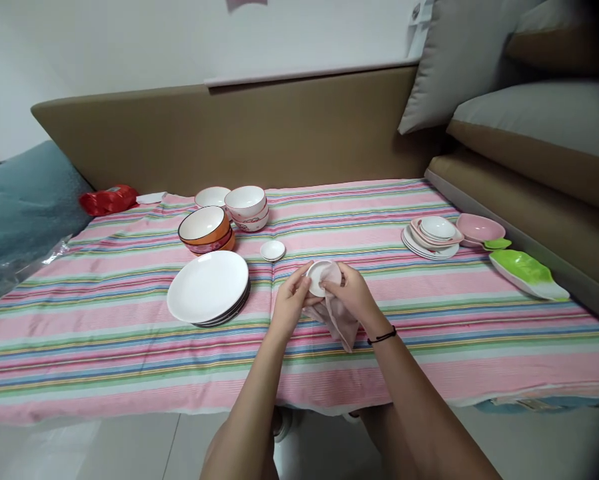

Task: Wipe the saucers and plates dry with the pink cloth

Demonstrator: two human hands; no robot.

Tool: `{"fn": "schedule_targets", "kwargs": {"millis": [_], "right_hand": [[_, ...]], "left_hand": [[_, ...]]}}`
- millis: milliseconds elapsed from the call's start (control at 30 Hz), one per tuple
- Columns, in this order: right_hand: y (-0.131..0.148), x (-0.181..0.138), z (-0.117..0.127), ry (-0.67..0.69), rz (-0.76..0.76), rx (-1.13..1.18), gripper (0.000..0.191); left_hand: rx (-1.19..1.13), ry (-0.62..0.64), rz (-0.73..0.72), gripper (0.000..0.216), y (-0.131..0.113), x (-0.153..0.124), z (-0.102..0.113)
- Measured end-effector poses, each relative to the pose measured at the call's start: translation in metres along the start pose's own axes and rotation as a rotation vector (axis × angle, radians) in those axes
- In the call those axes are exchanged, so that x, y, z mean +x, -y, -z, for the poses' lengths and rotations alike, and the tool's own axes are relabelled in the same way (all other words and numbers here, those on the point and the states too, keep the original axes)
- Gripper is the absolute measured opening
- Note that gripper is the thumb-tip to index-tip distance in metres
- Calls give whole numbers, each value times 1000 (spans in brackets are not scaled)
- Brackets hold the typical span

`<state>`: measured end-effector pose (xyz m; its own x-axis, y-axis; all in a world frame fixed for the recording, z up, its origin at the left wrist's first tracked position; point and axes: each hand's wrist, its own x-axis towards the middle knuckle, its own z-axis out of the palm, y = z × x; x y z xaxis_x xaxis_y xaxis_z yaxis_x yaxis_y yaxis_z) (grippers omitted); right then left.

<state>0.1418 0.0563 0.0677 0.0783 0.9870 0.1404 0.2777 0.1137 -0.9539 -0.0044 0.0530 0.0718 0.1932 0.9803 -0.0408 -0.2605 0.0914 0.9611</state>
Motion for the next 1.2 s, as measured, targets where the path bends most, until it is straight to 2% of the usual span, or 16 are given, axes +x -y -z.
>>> {"fn": "schedule_targets", "kwargs": {"millis": [133, 233, 367, 533, 633, 733, 867, 933, 1067, 1200], "right_hand": [[2, -3, -4, -192, -94, -139, 31], [3, -3, -6, -283, -85, -148, 31], [4, -4, -5, -258, -61, -70, 31], [10, -6, -9, -232, -177, -92, 33], [10, -5, -11, -223, -192, -97, 37], [7, -3, -10, -188, -118, -1, 37], [8, 1, -8, -312, 51, -38, 36], [10, 1, -8, -276, 71, -34, 32], [13, -2, -9, -85, 24, -72, 24], [10, -5, -8, -101, -25, -110, 23]], "left_hand": [[17, 59, 81, 53, 3, 0, -1], [13, 58, 83, 51, 1, -1, -5], [-25, 10, 39, 50, -3, -6, -12], [80, 59, 1, 58, 1, -11, -18], [113, 54, -14, 52, 7, -9, -20], [144, -80, -69, 42, 12, -4, -17], [161, -322, -141, 35, 17, 2, -12], [197, -366, -169, 35, 15, 3, -11], [298, -273, -183, 37, 3, -1, -11], [258, -165, -95, 35, -6, -7, -9]]}}
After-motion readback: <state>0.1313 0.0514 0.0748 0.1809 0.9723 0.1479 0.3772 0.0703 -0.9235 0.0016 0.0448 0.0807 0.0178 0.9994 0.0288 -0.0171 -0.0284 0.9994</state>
